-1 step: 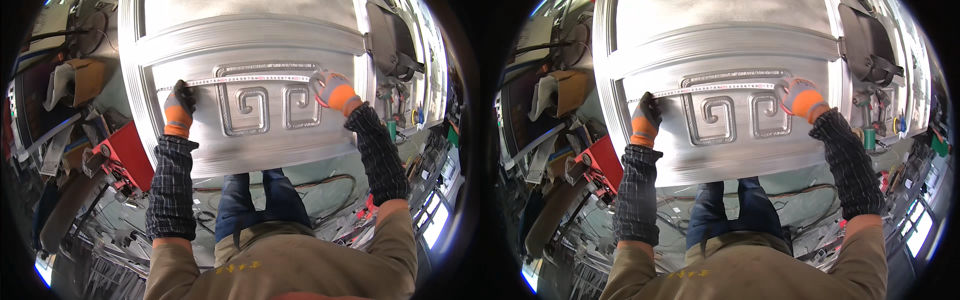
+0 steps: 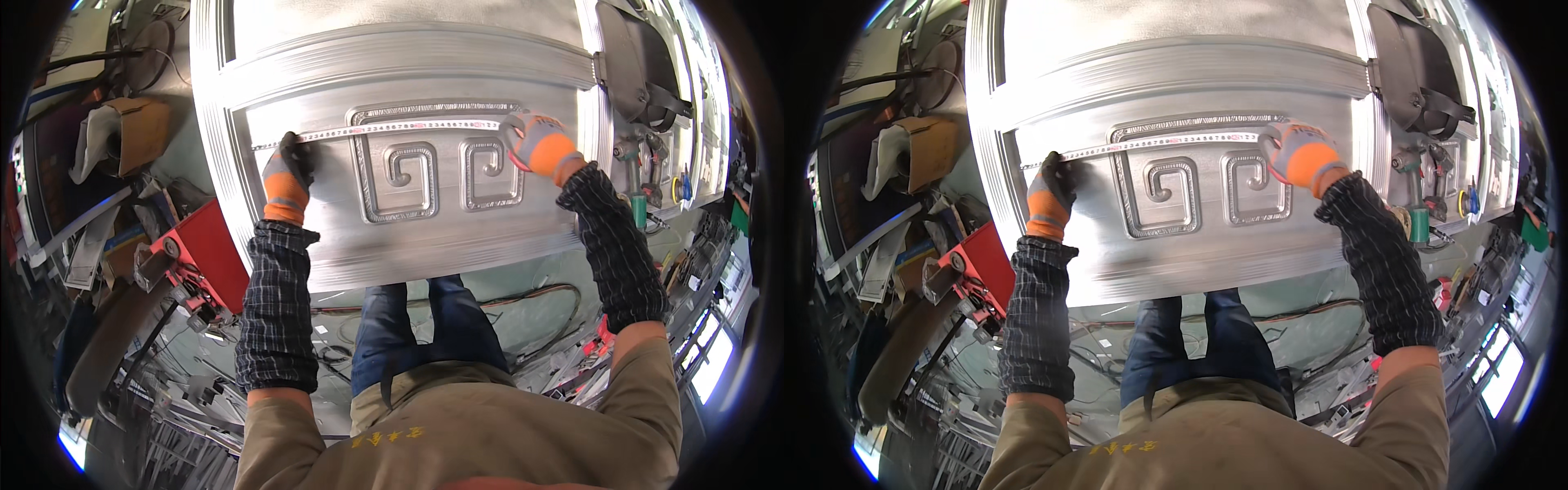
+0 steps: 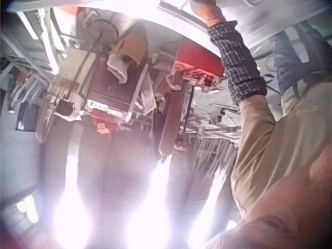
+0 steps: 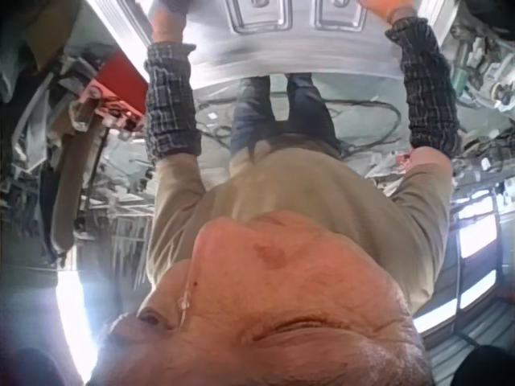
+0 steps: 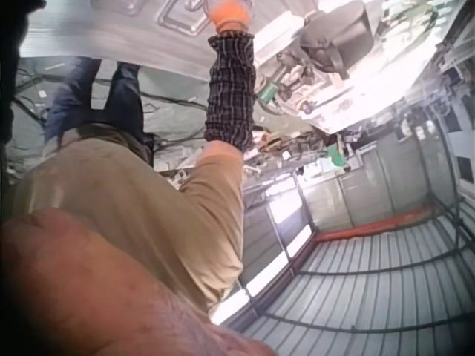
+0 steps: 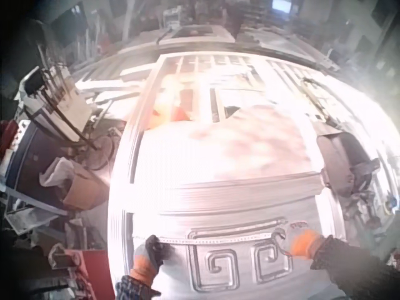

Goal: The person measures a large aluminum panel with a tape measure, marking dimensions along the edges and decorative recesses. They then use a cordless drill to create holes at marked locations on the panel.

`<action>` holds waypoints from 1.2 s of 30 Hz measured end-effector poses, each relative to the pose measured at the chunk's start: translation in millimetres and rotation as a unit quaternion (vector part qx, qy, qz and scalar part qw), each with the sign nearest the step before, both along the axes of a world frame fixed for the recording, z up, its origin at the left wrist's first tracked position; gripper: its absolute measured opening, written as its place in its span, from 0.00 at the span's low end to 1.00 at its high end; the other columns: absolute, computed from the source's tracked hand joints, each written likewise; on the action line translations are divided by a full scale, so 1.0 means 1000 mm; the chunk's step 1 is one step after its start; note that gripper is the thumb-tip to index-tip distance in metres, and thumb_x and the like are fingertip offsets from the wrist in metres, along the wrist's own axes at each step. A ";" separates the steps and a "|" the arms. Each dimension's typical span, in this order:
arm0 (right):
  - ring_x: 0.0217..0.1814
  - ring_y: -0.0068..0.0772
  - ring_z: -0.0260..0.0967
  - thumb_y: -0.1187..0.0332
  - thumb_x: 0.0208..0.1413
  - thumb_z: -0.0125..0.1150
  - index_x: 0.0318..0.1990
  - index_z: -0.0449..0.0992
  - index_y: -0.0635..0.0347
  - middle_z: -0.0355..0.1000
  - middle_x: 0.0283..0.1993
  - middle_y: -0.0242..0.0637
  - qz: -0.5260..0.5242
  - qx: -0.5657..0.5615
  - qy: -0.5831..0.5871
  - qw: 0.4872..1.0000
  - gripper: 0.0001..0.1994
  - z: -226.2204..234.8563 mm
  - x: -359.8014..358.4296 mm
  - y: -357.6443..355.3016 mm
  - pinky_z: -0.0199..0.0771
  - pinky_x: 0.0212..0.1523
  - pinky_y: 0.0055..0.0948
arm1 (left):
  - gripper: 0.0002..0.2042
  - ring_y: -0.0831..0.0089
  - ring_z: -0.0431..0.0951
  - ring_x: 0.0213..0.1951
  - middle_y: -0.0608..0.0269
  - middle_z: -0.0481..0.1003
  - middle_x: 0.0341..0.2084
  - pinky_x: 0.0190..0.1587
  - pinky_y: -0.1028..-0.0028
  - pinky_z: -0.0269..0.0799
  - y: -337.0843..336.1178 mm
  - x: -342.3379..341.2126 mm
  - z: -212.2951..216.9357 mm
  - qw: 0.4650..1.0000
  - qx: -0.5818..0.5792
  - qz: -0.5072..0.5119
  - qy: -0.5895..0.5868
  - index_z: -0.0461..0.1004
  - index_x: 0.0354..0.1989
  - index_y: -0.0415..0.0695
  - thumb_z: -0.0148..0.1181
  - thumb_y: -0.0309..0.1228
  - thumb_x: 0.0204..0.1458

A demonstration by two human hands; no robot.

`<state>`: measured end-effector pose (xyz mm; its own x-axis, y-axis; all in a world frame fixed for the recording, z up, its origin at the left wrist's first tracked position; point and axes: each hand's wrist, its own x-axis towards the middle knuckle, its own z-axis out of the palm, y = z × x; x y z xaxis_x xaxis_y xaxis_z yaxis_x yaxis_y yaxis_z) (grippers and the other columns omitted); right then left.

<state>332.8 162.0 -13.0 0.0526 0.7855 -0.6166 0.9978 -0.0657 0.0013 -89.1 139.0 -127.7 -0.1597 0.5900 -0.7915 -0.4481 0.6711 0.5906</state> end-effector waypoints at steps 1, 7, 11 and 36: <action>0.54 0.51 0.75 0.53 0.62 0.53 0.54 0.79 0.53 0.77 0.52 0.46 0.008 -0.005 -0.009 1.000 0.20 -0.003 -0.006 0.003 0.73 0.58 0.42 | 0.12 0.77 0.68 0.17 0.71 0.74 0.19 0.19 0.74 0.59 0.000 -0.008 -0.007 0.999 0.015 -0.023 0.021 0.76 0.31 0.50 0.61 0.43 0.61; 0.63 0.44 0.70 0.55 0.62 0.54 0.61 0.75 0.49 0.73 0.61 0.40 0.029 -0.060 -0.058 0.996 0.22 -0.002 -0.030 0.015 0.66 0.65 0.43 | 0.11 0.77 0.69 0.18 0.71 0.74 0.20 0.20 0.74 0.60 0.006 -0.020 -0.017 0.999 -0.011 0.012 0.029 0.77 0.31 0.49 0.60 0.41 0.62; 0.65 0.43 0.69 0.55 0.62 0.53 0.62 0.75 0.50 0.72 0.62 0.40 0.027 -0.069 -0.083 0.994 0.23 -0.007 -0.031 0.015 0.64 0.67 0.42 | 0.12 0.78 0.69 0.19 0.71 0.74 0.20 0.22 0.75 0.62 0.000 -0.025 -0.025 0.997 0.019 -0.036 0.061 0.76 0.33 0.47 0.57 0.41 0.64; 0.68 0.41 0.66 0.55 0.59 0.57 0.64 0.73 0.52 0.70 0.66 0.42 0.063 -0.103 -0.083 0.989 0.26 -0.010 -0.032 0.024 0.61 0.69 0.41 | 0.20 0.71 0.81 0.32 0.62 0.82 0.31 0.39 0.72 0.76 -0.053 0.061 0.028 0.910 0.105 -0.204 0.344 0.78 0.45 0.40 0.72 0.42 0.53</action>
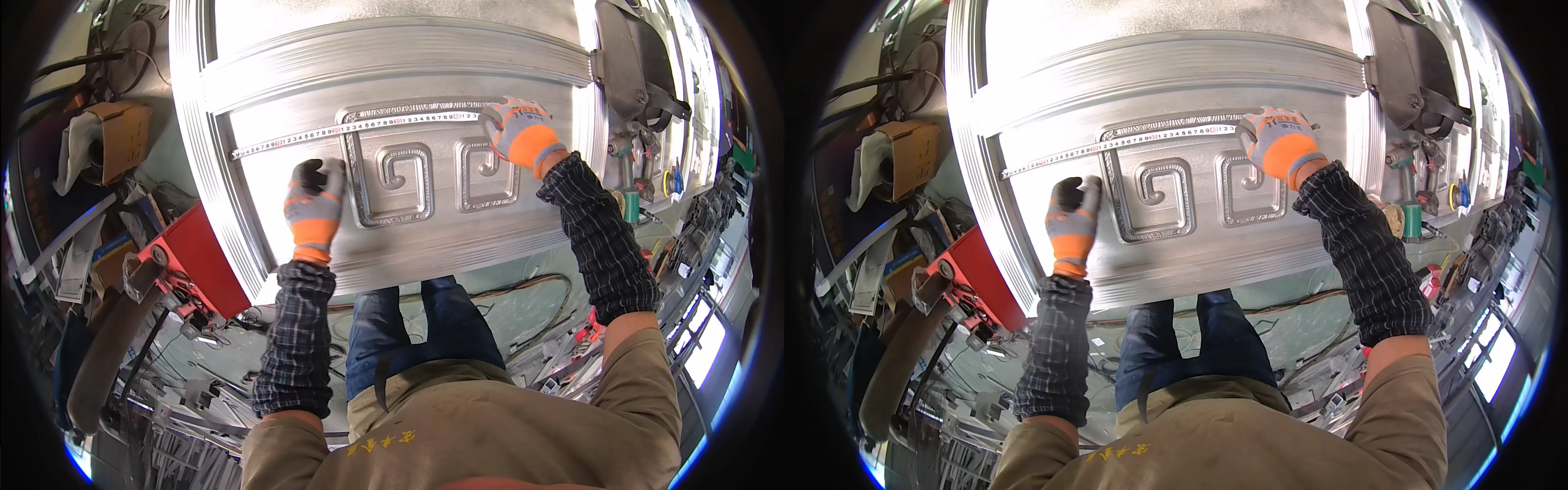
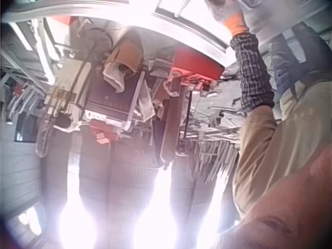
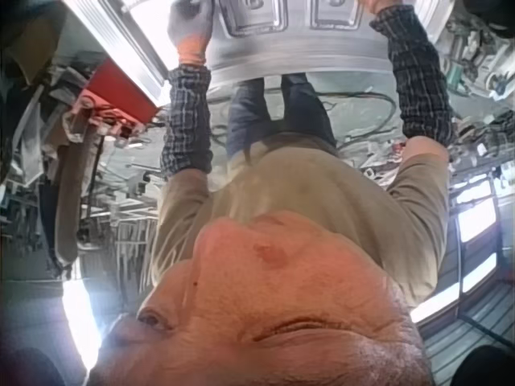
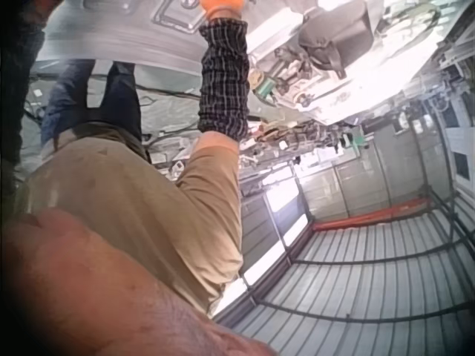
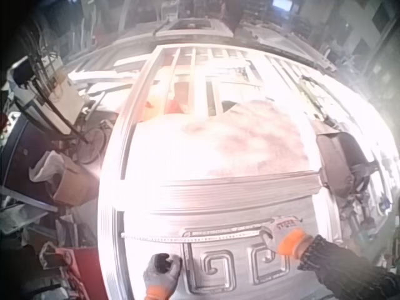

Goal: The person measures a large aluminum panel with a tape measure, marking dimensions along the edges and decorative recesses. They then use a cordless drill to create holes at marked locations on the panel.

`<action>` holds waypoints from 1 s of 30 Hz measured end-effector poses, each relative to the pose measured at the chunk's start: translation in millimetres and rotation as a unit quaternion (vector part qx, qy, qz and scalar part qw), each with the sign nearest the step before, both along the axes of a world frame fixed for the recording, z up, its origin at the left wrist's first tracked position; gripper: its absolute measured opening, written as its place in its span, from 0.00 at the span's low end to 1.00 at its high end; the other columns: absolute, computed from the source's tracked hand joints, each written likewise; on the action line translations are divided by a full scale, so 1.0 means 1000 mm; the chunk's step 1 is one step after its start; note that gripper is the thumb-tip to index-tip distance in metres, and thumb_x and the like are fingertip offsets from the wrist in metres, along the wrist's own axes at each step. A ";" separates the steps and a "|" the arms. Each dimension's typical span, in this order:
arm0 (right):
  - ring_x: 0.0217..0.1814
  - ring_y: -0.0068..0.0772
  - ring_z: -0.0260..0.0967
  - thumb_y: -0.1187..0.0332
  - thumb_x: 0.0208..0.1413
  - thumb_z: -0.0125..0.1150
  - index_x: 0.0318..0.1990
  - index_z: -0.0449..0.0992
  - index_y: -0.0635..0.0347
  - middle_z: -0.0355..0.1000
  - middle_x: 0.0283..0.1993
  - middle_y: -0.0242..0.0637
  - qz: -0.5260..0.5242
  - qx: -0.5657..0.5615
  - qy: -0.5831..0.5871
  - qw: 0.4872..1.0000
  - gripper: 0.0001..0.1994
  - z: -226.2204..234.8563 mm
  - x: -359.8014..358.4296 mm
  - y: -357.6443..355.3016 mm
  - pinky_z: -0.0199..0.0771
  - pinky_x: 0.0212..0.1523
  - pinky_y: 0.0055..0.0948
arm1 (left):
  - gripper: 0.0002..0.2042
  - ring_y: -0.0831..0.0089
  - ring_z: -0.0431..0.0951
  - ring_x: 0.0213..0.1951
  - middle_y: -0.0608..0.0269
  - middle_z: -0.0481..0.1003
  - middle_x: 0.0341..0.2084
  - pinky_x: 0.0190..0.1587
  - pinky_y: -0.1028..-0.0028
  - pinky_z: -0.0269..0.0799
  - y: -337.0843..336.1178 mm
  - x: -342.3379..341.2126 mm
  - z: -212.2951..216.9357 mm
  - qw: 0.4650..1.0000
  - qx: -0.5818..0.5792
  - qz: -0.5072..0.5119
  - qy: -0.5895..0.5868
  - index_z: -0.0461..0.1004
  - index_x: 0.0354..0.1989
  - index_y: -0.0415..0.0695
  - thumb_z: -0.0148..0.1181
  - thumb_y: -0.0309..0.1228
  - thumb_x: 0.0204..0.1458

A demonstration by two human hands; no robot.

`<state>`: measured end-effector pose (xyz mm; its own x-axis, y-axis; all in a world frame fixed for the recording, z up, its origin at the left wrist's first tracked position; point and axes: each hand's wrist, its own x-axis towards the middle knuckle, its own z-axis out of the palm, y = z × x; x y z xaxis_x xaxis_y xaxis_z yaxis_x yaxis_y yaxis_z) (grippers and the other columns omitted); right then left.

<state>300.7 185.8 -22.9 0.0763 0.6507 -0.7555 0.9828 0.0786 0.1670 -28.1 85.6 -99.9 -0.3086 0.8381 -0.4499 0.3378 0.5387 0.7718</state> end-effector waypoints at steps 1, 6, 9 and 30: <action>0.69 0.41 0.66 0.55 0.59 0.57 0.64 0.72 0.52 0.70 0.66 0.42 0.000 -0.010 -0.005 1.000 0.26 0.001 -0.001 0.001 0.61 0.69 0.41 | 0.21 0.67 0.82 0.34 0.60 0.82 0.33 0.42 0.69 0.77 -0.004 0.008 0.002 0.998 -0.013 -0.033 0.050 0.78 0.46 0.40 0.73 0.43 0.52; 0.69 0.42 0.65 0.55 0.59 0.57 0.64 0.72 0.52 0.69 0.66 0.42 0.016 0.010 0.005 1.000 0.26 -0.004 0.003 -0.001 0.62 0.69 0.41 | 0.24 0.61 0.83 0.37 0.58 0.82 0.34 0.43 0.65 0.78 -0.012 0.027 0.003 0.975 0.051 -0.118 0.183 0.77 0.47 0.42 0.76 0.44 0.47; 0.69 0.41 0.65 0.56 0.59 0.56 0.64 0.72 0.53 0.69 0.66 0.42 0.016 0.006 0.009 1.000 0.26 -0.004 0.003 -0.001 0.61 0.69 0.41 | 0.24 0.58 0.82 0.38 0.57 0.81 0.34 0.44 0.62 0.77 -0.011 0.031 0.000 0.968 0.067 -0.119 0.209 0.78 0.46 0.43 0.76 0.45 0.46; 0.59 0.47 0.72 0.54 0.60 0.57 0.55 0.79 0.50 0.76 0.53 0.43 0.043 0.108 0.059 0.991 0.20 -0.021 0.023 -0.016 0.67 0.63 0.49 | 0.23 0.55 0.79 0.43 0.55 0.79 0.39 0.47 0.59 0.76 -0.013 0.040 -0.003 0.959 0.076 -0.124 0.243 0.77 0.48 0.44 0.74 0.45 0.48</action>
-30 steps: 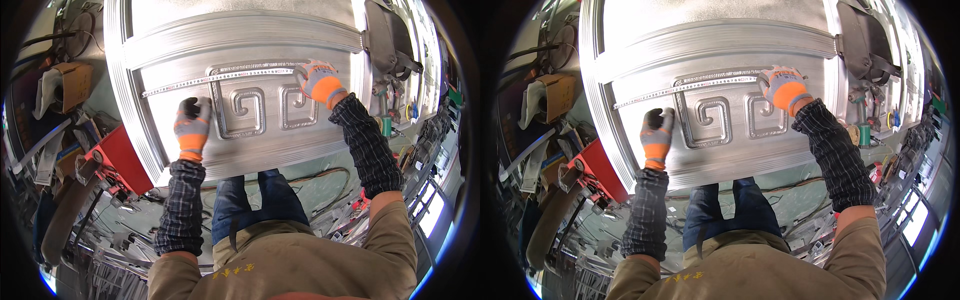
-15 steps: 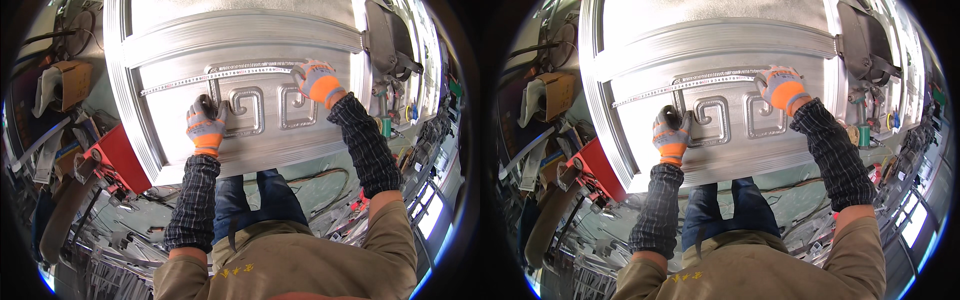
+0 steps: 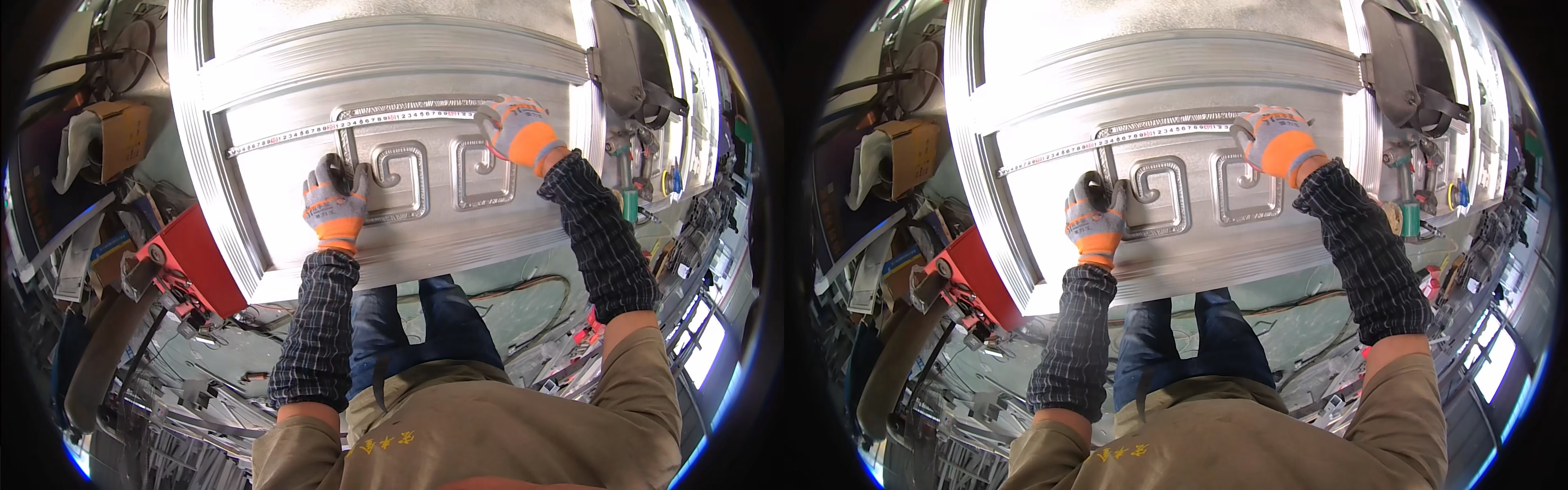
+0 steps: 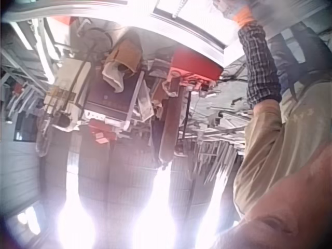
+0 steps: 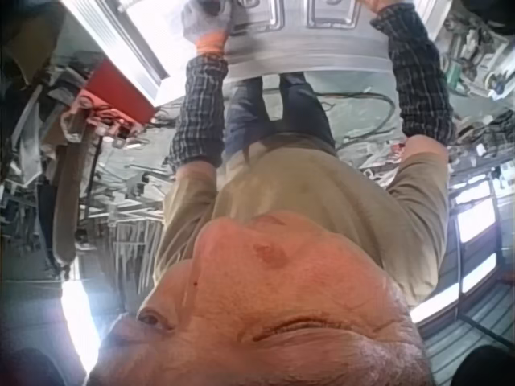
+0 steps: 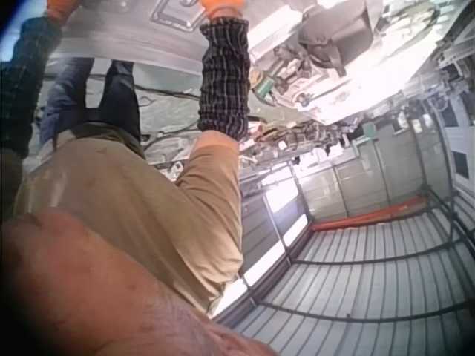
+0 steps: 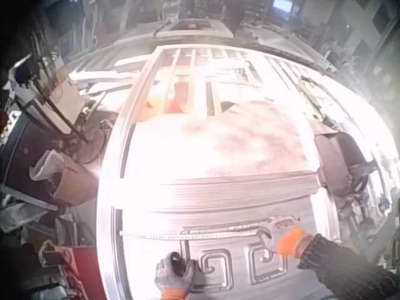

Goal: The person measures a large aluminum panel with a tape measure, marking dimensions along the edges and decorative recesses. They then use a cordless drill to create holes at marked locations on the panel.

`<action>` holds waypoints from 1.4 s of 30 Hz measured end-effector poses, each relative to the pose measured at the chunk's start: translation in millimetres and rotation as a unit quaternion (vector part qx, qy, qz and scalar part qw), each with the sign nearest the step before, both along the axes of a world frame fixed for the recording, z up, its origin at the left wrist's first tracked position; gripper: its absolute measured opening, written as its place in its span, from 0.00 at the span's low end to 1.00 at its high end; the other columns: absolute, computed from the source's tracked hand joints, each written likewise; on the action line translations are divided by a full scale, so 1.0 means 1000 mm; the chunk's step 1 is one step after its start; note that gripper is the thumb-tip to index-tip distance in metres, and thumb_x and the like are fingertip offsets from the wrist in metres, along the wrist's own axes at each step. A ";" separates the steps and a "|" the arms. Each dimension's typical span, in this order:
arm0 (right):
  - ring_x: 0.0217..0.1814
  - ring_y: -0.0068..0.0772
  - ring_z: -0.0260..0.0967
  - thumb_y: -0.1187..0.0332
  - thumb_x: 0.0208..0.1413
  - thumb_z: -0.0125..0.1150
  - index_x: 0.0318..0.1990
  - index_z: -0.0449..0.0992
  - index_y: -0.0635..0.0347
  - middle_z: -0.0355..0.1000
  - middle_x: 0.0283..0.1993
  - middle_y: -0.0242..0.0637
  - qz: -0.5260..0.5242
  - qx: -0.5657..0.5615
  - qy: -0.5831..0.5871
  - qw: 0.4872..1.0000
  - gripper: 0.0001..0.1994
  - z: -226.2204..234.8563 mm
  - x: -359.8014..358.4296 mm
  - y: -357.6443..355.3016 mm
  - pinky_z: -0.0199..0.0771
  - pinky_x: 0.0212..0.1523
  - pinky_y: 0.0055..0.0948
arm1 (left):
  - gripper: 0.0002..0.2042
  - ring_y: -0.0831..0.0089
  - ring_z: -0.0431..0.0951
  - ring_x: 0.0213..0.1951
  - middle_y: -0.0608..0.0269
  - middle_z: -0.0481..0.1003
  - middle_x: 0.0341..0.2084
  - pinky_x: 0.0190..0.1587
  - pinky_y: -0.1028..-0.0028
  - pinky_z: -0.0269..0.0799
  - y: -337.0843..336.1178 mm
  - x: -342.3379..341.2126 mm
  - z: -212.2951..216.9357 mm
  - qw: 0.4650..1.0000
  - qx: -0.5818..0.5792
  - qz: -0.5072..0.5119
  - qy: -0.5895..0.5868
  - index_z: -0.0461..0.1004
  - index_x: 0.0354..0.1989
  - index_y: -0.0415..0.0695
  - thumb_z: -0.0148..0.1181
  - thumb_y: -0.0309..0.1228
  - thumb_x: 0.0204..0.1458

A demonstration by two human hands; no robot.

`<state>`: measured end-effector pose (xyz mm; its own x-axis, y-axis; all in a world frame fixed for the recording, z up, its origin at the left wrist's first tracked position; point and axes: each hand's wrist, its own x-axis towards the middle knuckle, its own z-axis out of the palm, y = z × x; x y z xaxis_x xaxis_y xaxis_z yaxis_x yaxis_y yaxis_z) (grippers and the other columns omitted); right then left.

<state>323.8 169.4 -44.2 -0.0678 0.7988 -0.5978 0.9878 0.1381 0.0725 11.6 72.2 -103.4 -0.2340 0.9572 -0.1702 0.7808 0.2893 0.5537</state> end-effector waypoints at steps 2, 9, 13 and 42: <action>0.59 0.47 0.72 0.53 0.60 0.58 0.54 0.80 0.51 0.76 0.53 0.42 0.003 0.001 0.006 1.000 0.20 0.000 0.003 -0.001 0.68 0.63 0.47 | 0.23 0.55 0.79 0.43 0.55 0.79 0.38 0.47 0.59 0.76 0.000 -0.001 -0.001 1.000 -0.004 0.001 -0.003 0.77 0.48 0.45 0.74 0.45 0.48; 0.59 0.46 0.72 0.54 0.57 0.62 0.54 0.79 0.52 0.75 0.54 0.42 -0.007 -0.027 -0.006 1.000 0.21 0.017 -0.009 0.002 0.68 0.64 0.44 | 0.23 0.57 0.79 0.41 0.57 0.79 0.36 0.44 0.59 0.76 -0.001 0.005 -0.002 1.000 0.009 0.012 0.008 0.77 0.49 0.46 0.73 0.44 0.49; 0.65 0.41 0.69 0.57 0.60 0.53 0.62 0.75 0.55 0.72 0.63 0.44 -0.005 -0.089 -0.037 0.995 0.24 0.029 -0.018 0.010 0.62 0.68 0.39 | 0.25 0.58 0.79 0.39 0.57 0.79 0.35 0.43 0.60 0.76 -0.003 0.005 -0.006 0.999 0.019 0.012 0.023 0.77 0.53 0.47 0.73 0.43 0.49; 0.61 0.46 0.71 0.57 0.58 0.59 0.55 0.79 0.52 0.75 0.56 0.42 -0.016 -0.063 -0.007 0.998 0.20 0.027 -0.015 0.010 0.66 0.65 0.43 | 0.25 0.57 0.79 0.36 0.54 0.80 0.33 0.41 0.58 0.75 -0.009 0.007 -0.020 0.996 0.067 0.012 0.062 0.81 0.54 0.43 0.70 0.44 0.50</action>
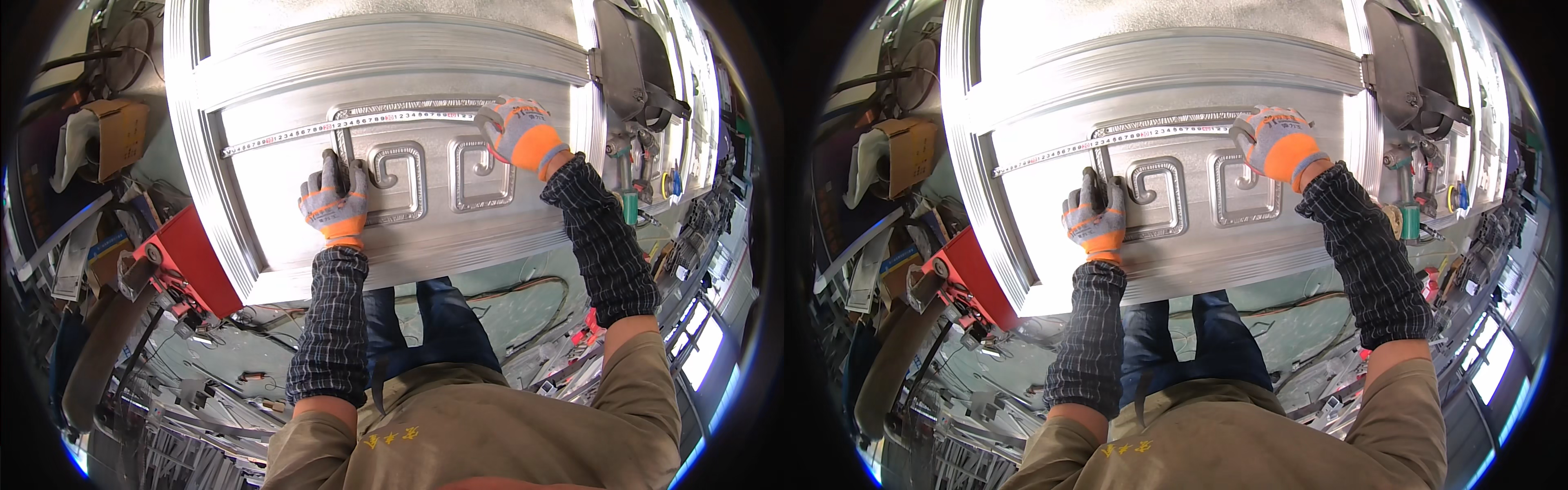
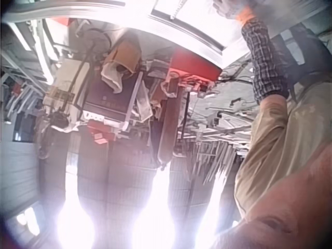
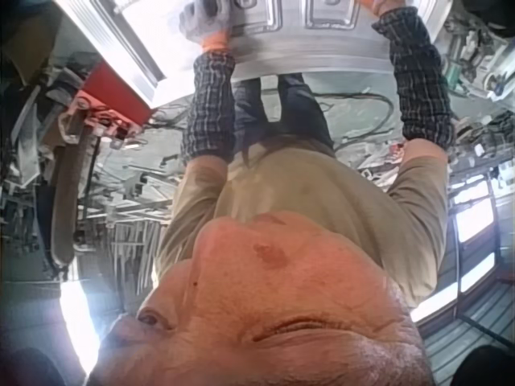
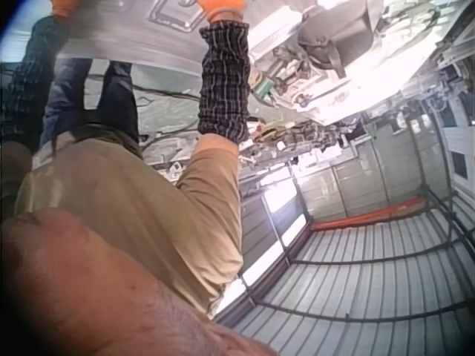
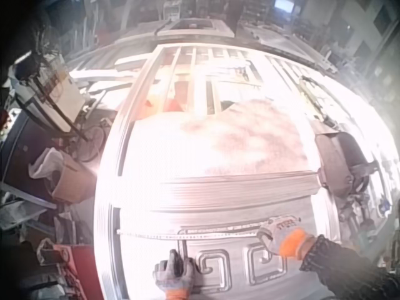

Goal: The person measures a large aluminum panel with a tape measure, marking dimensions along the edges and decorative recesses. They then use a cordless drill to create holes at marked locations on the panel.

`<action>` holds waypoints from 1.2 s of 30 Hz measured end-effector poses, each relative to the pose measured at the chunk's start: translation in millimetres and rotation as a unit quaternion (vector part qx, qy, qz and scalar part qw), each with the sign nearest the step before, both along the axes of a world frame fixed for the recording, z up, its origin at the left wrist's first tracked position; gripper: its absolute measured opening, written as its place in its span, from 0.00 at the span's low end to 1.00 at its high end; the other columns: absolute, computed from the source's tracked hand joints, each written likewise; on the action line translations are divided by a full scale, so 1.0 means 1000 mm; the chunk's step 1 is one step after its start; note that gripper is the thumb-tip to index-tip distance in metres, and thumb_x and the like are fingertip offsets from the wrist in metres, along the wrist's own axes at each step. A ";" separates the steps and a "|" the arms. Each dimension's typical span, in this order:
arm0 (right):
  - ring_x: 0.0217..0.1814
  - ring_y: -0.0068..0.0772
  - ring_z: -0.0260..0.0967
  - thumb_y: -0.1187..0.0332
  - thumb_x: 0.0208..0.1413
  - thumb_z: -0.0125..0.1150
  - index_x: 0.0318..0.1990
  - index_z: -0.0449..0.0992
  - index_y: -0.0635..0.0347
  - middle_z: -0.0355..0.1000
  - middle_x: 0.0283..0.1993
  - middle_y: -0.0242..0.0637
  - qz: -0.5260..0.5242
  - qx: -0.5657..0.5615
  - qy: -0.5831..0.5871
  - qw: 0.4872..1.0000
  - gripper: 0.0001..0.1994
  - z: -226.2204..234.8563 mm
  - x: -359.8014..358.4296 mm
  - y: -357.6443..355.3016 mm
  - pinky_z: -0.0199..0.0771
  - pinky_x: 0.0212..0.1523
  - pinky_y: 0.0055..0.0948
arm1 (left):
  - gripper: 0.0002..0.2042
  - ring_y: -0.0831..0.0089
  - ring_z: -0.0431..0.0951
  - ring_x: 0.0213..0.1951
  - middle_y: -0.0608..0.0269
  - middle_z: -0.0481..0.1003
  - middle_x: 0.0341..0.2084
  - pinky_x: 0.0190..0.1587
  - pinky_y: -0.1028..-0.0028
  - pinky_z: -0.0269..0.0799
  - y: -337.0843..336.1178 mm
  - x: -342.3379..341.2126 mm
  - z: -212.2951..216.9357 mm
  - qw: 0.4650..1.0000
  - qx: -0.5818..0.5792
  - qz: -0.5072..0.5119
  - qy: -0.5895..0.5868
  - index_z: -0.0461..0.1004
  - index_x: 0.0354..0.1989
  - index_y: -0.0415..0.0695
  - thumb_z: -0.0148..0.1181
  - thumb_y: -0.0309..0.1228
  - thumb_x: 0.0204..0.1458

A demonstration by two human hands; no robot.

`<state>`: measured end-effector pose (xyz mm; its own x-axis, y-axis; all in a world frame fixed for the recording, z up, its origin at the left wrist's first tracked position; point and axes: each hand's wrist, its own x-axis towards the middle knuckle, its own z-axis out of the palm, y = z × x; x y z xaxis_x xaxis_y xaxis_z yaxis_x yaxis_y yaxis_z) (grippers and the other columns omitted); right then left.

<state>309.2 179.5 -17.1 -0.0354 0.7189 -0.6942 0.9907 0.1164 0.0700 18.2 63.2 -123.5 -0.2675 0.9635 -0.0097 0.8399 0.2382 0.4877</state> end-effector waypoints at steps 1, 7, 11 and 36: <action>0.61 0.46 0.71 0.56 0.58 0.60 0.55 0.79 0.52 0.75 0.56 0.42 -0.002 0.004 0.000 1.000 0.20 -0.001 0.001 -0.001 0.66 0.65 0.43 | 0.25 0.57 0.79 0.36 0.54 0.80 0.33 0.41 0.58 0.75 0.000 0.000 0.000 1.000 0.000 -0.001 0.002 0.81 0.54 0.43 0.70 0.44 0.50; 0.60 0.46 0.71 0.55 0.53 0.66 0.55 0.79 0.51 0.75 0.54 0.43 -0.004 0.006 0.010 1.000 0.22 -0.004 0.005 -0.002 0.67 0.64 0.43 | 0.25 0.59 0.79 0.36 0.55 0.80 0.33 0.41 0.59 0.75 0.000 0.000 0.001 1.000 -0.012 0.002 -0.007 0.81 0.55 0.43 0.70 0.44 0.51; 0.60 0.46 0.71 0.55 0.54 0.65 0.55 0.79 0.51 0.75 0.54 0.43 0.001 0.006 0.006 1.000 0.22 -0.004 0.004 -0.002 0.68 0.63 0.43 | 0.25 0.59 0.79 0.36 0.55 0.80 0.32 0.41 0.59 0.76 0.001 0.000 0.002 1.000 -0.018 0.005 -0.015 0.81 0.55 0.43 0.70 0.44 0.51; 0.54 0.47 0.74 0.58 0.53 0.65 0.49 0.81 0.51 0.77 0.48 0.42 0.018 0.054 0.034 0.998 0.17 -0.017 0.013 -0.010 0.71 0.59 0.43 | 0.24 0.55 0.78 0.34 0.53 0.79 0.30 0.39 0.56 0.74 0.000 -0.001 -0.005 1.000 0.016 0.001 -0.024 0.81 0.53 0.44 0.70 0.43 0.50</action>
